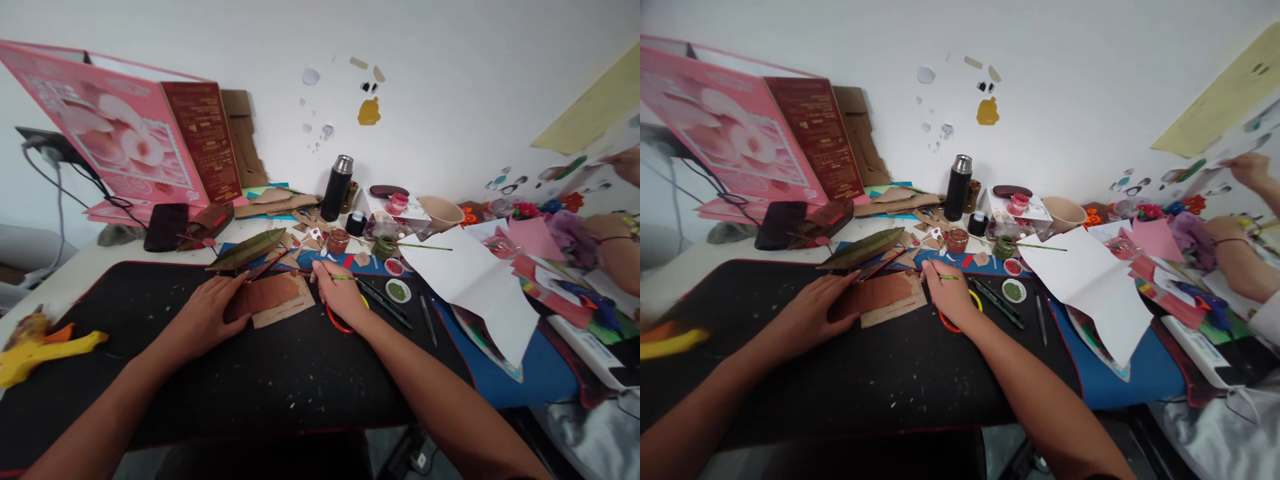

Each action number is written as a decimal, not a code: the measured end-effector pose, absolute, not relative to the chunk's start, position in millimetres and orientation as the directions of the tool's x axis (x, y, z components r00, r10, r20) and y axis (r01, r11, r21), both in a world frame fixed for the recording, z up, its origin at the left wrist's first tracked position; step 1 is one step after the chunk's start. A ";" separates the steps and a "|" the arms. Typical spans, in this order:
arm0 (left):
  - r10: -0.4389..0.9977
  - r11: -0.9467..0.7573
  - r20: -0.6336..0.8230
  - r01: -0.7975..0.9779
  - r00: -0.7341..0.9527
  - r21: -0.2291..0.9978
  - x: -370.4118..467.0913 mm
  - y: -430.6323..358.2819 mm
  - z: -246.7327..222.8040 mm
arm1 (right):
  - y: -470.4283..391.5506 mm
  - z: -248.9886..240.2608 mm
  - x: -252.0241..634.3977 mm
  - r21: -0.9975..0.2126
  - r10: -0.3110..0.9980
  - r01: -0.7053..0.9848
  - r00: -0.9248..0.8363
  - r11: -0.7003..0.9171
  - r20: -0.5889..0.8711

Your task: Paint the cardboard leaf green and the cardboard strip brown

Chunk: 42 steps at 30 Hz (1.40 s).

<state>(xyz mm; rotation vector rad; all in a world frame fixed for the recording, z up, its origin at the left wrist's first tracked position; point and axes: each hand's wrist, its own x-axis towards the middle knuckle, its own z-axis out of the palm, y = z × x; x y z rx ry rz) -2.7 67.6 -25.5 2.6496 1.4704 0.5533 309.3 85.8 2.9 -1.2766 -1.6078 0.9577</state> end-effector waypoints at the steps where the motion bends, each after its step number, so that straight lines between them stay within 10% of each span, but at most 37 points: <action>1: 0.830 -0.545 0.284 0.807 0.481 0.226 -2.7 67.5 -25.7 | 85.5 2.2 312.5 -0.927 0.982 0.327 -0.111 0.182 0.153; 42: 0.835 -0.540 0.284 0.803 0.472 0.253 -1.4 66.0 -22.9 | 90.5 5.6 306.9 -0.922 0.987 0.353 -0.075 0.162 0.145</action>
